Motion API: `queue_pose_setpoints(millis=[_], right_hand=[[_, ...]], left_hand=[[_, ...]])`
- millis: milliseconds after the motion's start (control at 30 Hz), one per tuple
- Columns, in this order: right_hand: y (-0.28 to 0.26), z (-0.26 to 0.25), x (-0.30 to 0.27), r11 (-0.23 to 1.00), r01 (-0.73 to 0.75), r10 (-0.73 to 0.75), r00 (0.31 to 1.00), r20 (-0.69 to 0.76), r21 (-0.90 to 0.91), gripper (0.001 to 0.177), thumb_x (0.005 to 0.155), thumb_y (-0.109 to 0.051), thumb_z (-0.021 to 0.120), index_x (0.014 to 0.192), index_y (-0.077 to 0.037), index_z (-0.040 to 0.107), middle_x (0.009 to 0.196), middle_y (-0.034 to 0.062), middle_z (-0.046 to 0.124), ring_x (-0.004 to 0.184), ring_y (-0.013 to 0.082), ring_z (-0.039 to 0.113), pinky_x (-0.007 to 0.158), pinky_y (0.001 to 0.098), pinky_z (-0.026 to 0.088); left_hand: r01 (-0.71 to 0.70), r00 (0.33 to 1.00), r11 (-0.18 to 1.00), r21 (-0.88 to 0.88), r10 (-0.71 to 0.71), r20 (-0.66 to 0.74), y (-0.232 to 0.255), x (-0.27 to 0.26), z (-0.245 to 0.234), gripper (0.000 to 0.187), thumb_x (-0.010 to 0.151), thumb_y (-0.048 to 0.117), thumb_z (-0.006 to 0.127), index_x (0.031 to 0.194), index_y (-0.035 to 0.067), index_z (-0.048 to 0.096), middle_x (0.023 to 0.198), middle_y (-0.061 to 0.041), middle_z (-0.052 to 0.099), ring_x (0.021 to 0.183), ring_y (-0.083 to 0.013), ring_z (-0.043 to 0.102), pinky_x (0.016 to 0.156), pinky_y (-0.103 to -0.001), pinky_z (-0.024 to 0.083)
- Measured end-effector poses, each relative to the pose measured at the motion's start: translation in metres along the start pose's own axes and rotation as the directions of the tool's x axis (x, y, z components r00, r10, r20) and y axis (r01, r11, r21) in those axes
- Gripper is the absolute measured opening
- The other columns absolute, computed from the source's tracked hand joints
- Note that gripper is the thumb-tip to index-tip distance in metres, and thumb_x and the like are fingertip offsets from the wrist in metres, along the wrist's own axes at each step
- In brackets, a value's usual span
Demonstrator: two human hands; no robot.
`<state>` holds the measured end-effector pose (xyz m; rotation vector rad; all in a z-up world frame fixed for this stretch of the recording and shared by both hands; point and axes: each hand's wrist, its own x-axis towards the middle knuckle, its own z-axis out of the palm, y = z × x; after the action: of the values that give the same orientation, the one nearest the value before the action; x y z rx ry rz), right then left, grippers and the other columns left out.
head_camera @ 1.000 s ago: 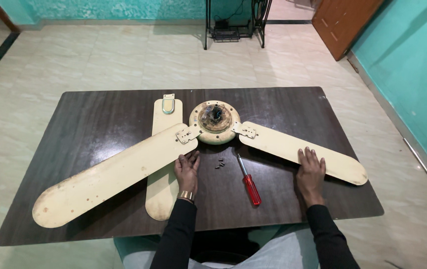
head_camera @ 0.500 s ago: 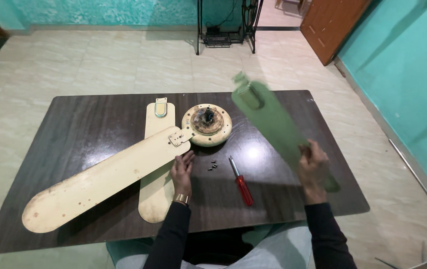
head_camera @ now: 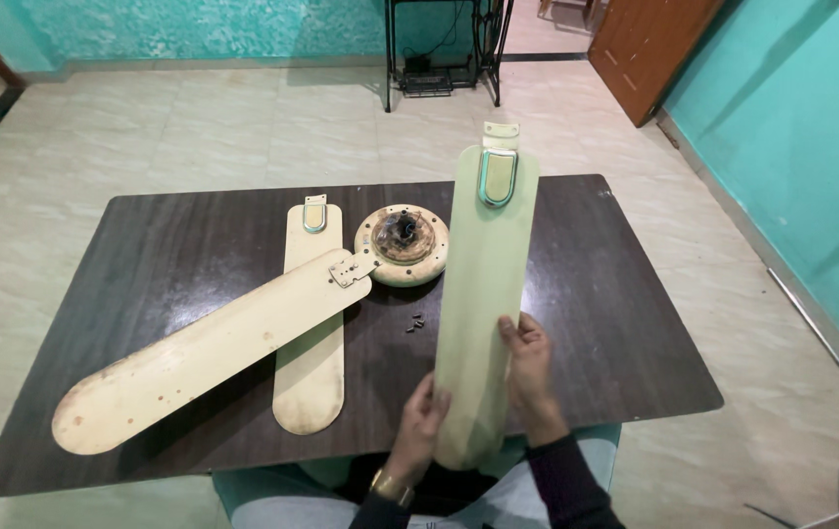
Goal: The person uses a red screwdriver to remove screws from the fan blade mounts and detaches each blade from the fan hub. The blades are placed on the table, and the hub is briefly inspected before the person begins reattaching the first blade.
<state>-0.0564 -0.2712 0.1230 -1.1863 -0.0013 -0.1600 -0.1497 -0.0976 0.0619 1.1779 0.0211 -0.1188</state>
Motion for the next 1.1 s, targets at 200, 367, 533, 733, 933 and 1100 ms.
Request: queue_pose_setpoints(millis=[200,367,533,733,933,1100], right_hand=[[0.015,0.029,-0.033,0.917,-0.092,0.095,0.995,0.011,0.387,0.027,0.097,-0.011,0.067,0.12,0.001,0.06,0.108,0.0126,0.074,0.092,0.0209,0.072,0.084,0.0345,0.062],[-0.003,0.02,-0.029,0.848,-0.064,0.018,0.996,0.093,0.526,0.033,0.109,-0.008,0.057,0.14,-0.001,0.049,0.132,0.0154,0.066,0.116,0.0238,0.067,0.099,0.036,0.056],[-0.007,0.016,-0.03,0.771,-0.183,0.226,0.974,0.006,0.61,0.046,0.104,-0.031,0.047,0.141,-0.002,0.049,0.134,0.0153,0.065,0.123,0.0259,0.065,0.103,0.0415,0.056],[0.007,0.015,-0.042,0.58,-0.263,0.164,0.965,0.205,0.771,0.049,0.115,-0.034,0.047,0.152,-0.002,0.047,0.145,0.017,0.058,0.133,0.029,0.057,0.109,0.0412,0.049],[-0.004,0.005,-0.042,0.64,-0.153,0.122,0.988,0.098,0.753,0.049,0.108,-0.036,0.039,0.147,-0.008,0.048,0.142,0.0146,0.06,0.133,0.0304,0.056,0.112,0.0493,0.046],[0.005,-0.026,-0.032,0.616,-0.131,0.13,0.989,0.064,0.777,0.043,0.114,-0.028,0.039,0.149,-0.005,0.051,0.146,0.013,0.06,0.137,0.0271,0.055,0.116,0.0466,0.046]], left_hand=[[0.242,0.967,0.958,0.156,-0.224,-0.123,0.014,-0.05,-0.06,0.052,0.076,0.01,0.085,0.123,-0.002,0.068,0.107,-0.012,0.08,0.091,-0.0174,0.076,0.083,-0.031,0.062],[-0.013,0.884,0.994,-0.105,-0.038,-0.466,0.053,-0.064,-0.13,0.038,0.078,0.006,0.085,0.109,-0.01,0.069,0.103,-0.019,0.076,0.086,-0.0257,0.074,0.075,-0.038,0.062],[-0.417,0.756,0.875,-0.244,0.185,-0.628,0.095,-0.036,-0.149,0.045,0.092,0.015,0.076,0.13,-0.004,0.061,0.125,-0.016,0.069,0.109,-0.0256,0.068,0.097,-0.041,0.057],[-0.52,0.774,0.658,-0.545,0.092,-0.627,0.096,-0.032,-0.12,0.061,0.102,0.05,0.043,0.149,0.01,0.047,0.151,-0.01,0.055,0.141,-0.0282,0.051,0.119,-0.049,0.038],[-0.512,0.798,0.664,-0.545,0.133,-0.588,0.111,-0.039,-0.126,0.063,0.104,0.052,0.041,0.151,0.01,0.045,0.154,-0.007,0.052,0.143,-0.0272,0.049,0.121,-0.048,0.038],[-0.543,0.797,0.622,-0.564,0.171,-0.579,0.121,-0.041,-0.13,0.061,0.105,0.053,0.042,0.149,0.011,0.049,0.153,-0.007,0.053,0.142,-0.0265,0.05,0.121,-0.047,0.039]])
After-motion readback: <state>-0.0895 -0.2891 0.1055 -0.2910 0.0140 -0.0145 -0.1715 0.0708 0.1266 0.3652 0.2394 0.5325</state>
